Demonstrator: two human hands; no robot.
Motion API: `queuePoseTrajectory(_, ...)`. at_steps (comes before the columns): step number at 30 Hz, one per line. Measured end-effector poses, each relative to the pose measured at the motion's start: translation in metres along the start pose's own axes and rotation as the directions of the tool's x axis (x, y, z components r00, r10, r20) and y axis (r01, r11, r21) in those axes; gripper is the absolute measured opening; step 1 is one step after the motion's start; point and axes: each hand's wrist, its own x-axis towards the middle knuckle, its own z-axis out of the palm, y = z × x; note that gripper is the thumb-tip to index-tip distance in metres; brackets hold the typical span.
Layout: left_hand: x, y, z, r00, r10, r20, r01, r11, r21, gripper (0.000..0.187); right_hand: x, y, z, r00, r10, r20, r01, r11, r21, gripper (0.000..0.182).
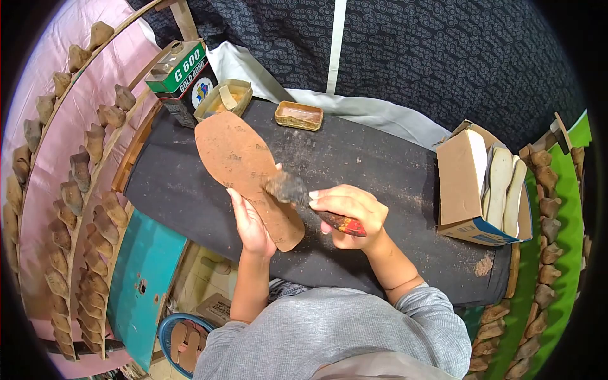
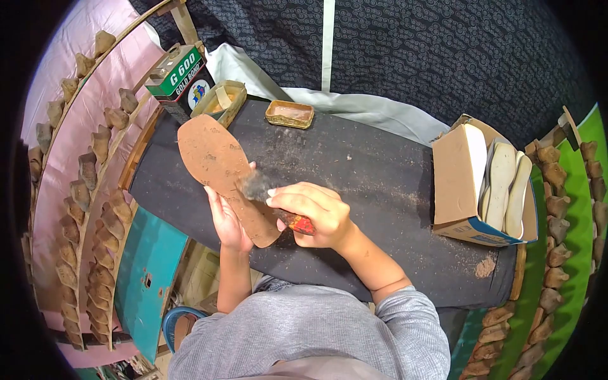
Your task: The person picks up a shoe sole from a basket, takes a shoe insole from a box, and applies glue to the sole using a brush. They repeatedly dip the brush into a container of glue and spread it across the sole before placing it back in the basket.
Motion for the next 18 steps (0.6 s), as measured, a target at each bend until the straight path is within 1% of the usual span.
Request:
queuePoseTrajectory(1,0.003,0.003,0.004,0.997,0.015,-0.079,-0.017,1.000,-0.023,0.064,-0.003,-0.002,-0.001,0.999,0.028,0.021,-0.029,0.999,0.044,0.033)
queuePoseTrajectory(2,0.004,0.004,0.006,0.987,0.028,-0.158,-0.035,0.998,-0.045,0.063,-0.007,-0.003,0.000,0.999,0.028,0.020,-0.029,0.999,0.044,0.033)
queuePoseTrajectory(3,0.006,0.005,-0.001,0.987,0.028,-0.158,-0.035,0.998,-0.046,0.063,-0.011,-0.004,0.000,0.998,0.042,0.052,-0.046,0.995,0.085,0.033)
queuePoseTrajectory(4,0.008,0.006,-0.014,0.998,0.056,0.001,-0.056,0.997,-0.051,0.061,-0.015,-0.005,0.000,0.995,0.054,0.084,-0.064,0.990,0.125,0.034)
queuePoseTrajectory(5,0.009,0.006,-0.023,0.984,0.084,0.159,-0.075,0.995,-0.060,0.059,-0.019,-0.006,0.000,0.994,0.061,0.094,-0.073,0.988,0.137,0.035)
queuePoseTrajectory(6,0.010,0.008,-0.021,0.984,0.082,0.159,-0.073,0.995,-0.061,0.059,-0.022,-0.006,-0.001,0.994,0.062,0.094,-0.074,0.988,0.136,0.035)
queuePoseTrajectory(8,0.011,0.013,-0.017,0.997,0.064,0.041,-0.061,0.995,-0.080,0.058,-0.028,-0.004,-0.004,0.982,0.110,0.153,-0.135,0.978,0.158,0.035)
queuePoseTrajectory(10,0.012,0.013,-0.017,0.996,0.066,0.059,-0.060,0.994,-0.092,0.058,-0.030,-0.003,-0.005,0.979,0.131,0.156,-0.157,0.974,0.164,0.035)
queuePoseTrajectory(13,0.012,0.013,-0.016,0.993,0.061,0.101,-0.051,0.994,-0.099,0.060,-0.028,-0.002,-0.006,0.986,0.107,0.130,-0.129,0.975,0.179,0.036)
queuePoseTrajectory(15,0.011,0.013,-0.014,0.991,0.053,0.125,-0.041,0.995,-0.096,0.063,-0.020,-0.005,-0.005,0.994,0.091,0.064,-0.100,0.982,0.158,0.024)
queuePoseTrajectory(18,0.010,0.011,-0.013,0.994,0.060,0.097,-0.053,0.996,-0.077,0.061,-0.018,-0.002,0.000,0.998,0.054,0.027,-0.057,0.993,0.104,0.019)
